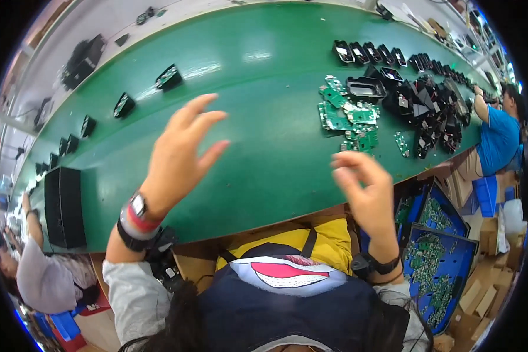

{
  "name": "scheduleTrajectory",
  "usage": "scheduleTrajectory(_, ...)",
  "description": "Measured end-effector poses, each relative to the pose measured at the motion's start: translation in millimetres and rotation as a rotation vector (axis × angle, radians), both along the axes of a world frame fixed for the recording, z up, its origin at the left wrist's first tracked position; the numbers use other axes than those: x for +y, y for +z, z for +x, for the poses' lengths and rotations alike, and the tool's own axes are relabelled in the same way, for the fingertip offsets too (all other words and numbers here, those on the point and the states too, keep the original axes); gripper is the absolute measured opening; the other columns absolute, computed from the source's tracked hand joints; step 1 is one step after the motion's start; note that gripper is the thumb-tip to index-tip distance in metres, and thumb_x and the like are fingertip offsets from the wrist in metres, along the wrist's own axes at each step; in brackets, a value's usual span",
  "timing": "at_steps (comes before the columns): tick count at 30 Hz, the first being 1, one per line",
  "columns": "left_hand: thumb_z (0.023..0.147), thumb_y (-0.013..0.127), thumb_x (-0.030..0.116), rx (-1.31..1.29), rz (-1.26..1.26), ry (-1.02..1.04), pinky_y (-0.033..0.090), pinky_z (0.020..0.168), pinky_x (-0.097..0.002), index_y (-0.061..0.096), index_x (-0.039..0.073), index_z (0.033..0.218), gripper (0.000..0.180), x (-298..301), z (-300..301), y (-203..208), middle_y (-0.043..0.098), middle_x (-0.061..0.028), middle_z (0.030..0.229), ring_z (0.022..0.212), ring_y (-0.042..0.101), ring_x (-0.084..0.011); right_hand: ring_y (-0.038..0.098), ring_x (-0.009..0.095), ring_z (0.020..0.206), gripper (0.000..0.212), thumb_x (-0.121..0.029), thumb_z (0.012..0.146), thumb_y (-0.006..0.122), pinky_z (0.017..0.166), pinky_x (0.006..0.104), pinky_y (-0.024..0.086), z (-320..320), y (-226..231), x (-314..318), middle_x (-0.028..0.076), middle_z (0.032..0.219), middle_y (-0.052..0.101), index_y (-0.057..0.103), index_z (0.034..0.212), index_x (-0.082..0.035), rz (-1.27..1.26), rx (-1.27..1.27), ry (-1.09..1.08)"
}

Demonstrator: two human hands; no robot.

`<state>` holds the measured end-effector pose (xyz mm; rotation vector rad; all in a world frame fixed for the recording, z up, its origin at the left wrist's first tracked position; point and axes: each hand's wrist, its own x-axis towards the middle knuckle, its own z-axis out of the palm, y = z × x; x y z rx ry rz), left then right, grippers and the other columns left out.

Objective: The person assembles electronic devices by connecting a wire to a circuit board and pressing the board into a plastic housing. After completing each unit, they place it on the green conveyor belt and reach into a box for more housings.

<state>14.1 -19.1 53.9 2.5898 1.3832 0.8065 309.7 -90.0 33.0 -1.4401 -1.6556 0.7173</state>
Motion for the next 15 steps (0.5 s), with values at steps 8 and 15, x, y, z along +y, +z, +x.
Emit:
scheduleTrajectory(8,0.083,0.067,0.017,-0.067,-0.134,-0.447,0.051,0.083,-0.0407,0.058,0.009,0.104,0.025,65,100,-56,0.056,-0.0099,0.121,0.103,0.058,-0.0306,0.052,0.016,0.07,0.028,-0.003,0.077,0.07,0.066,0.0263,0.044,63,-44,25,0.006,0.083,0.058,0.062,0.103,0.0,-0.038,-0.38,-0.424)
scheduleTrajectory(15,0.083,0.066,0.006,-0.437,-0.608,-0.301,0.048,0.059,-0.0224,0.065,0.006,0.101,0.017,60,71,-55,0.065,-0.0056,0.1,0.076,0.06,-0.0106,0.055,0.013,0.07,0.025,-0.006,0.077,0.071,0.063,0.0267,0.045,66,-24,49,0.006,0.082,0.06,0.063,0.1,0.0,-0.141,-0.236,-0.427)
